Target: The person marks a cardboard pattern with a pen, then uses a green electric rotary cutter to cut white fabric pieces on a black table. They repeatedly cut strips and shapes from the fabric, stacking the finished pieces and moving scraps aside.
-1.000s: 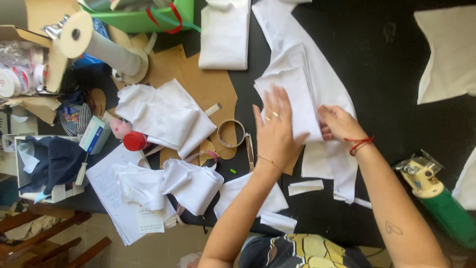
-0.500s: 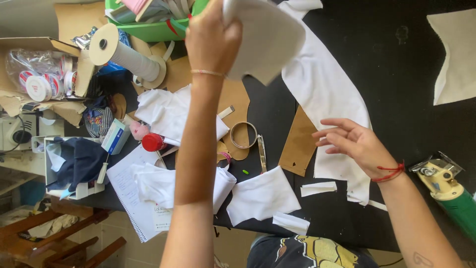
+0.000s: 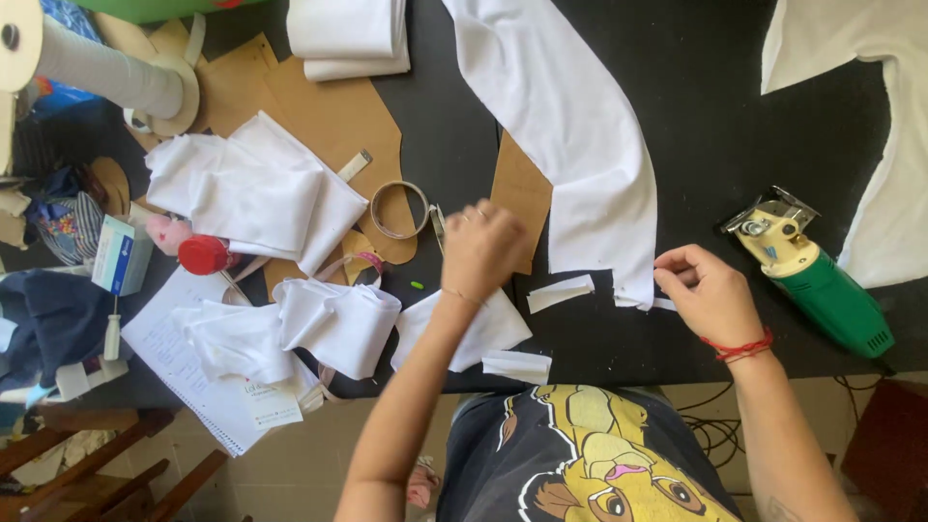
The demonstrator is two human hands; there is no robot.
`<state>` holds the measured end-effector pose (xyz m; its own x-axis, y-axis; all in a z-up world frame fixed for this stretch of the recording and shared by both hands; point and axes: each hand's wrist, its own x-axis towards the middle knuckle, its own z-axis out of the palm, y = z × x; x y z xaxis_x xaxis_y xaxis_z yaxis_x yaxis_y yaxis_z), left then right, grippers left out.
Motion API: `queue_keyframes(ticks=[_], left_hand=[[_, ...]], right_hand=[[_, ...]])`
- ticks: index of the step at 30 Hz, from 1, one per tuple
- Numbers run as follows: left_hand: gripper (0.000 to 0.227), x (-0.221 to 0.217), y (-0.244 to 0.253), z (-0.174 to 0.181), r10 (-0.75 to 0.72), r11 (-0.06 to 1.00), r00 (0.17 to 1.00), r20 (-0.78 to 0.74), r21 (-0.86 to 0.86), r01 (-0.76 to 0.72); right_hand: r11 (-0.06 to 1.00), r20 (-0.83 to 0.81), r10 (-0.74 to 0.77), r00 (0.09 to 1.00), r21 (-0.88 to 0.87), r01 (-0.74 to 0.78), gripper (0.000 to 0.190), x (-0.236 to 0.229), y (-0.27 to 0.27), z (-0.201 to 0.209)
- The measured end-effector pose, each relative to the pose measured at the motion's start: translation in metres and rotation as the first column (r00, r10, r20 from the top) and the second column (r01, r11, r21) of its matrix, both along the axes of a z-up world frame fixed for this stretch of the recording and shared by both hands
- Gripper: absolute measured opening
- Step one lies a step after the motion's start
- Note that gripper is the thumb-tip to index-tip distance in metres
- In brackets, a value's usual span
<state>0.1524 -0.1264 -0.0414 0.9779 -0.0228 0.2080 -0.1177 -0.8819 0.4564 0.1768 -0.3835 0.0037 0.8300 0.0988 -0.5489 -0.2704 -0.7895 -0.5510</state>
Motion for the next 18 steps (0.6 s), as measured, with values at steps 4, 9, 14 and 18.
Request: queue_keyframes(ticks=[4,9,14,18], left_hand=[[0.030,-0.065,-0.054,-0.024,0.138,0.990,0.959,-0.249,0.041,-0.132],[0.040,-0.073,-0.082,-0.045,0.265,0.951,0.948,-0.174,0.208,-0.228],[0.032,-0.068,-0.083,-0.053,0.240,0.967,0.919,-0.313,0.160,-0.198],[0.027,-0.084,-0.070,-0.003,-0.085,0.960,0.800,-0.594,-0.264,-0.093]], right_hand=[[0.994,0.032,0.050,0.998,-0.095,-0.047,0.022,-0.027,-0.019,-0.039],[0.986,0.237,0.165,0.957,-0.048,-0.158,0.018,-0.040,-0.017,-0.050],[0.958,0.242,0.259,0.935,0.061,-0.281,0.022,-0.036,0.005,-0.035],[0.853,0.128,0.416,0.901,0.288,-0.435,0.055,-0.040,0.030,0.005]])
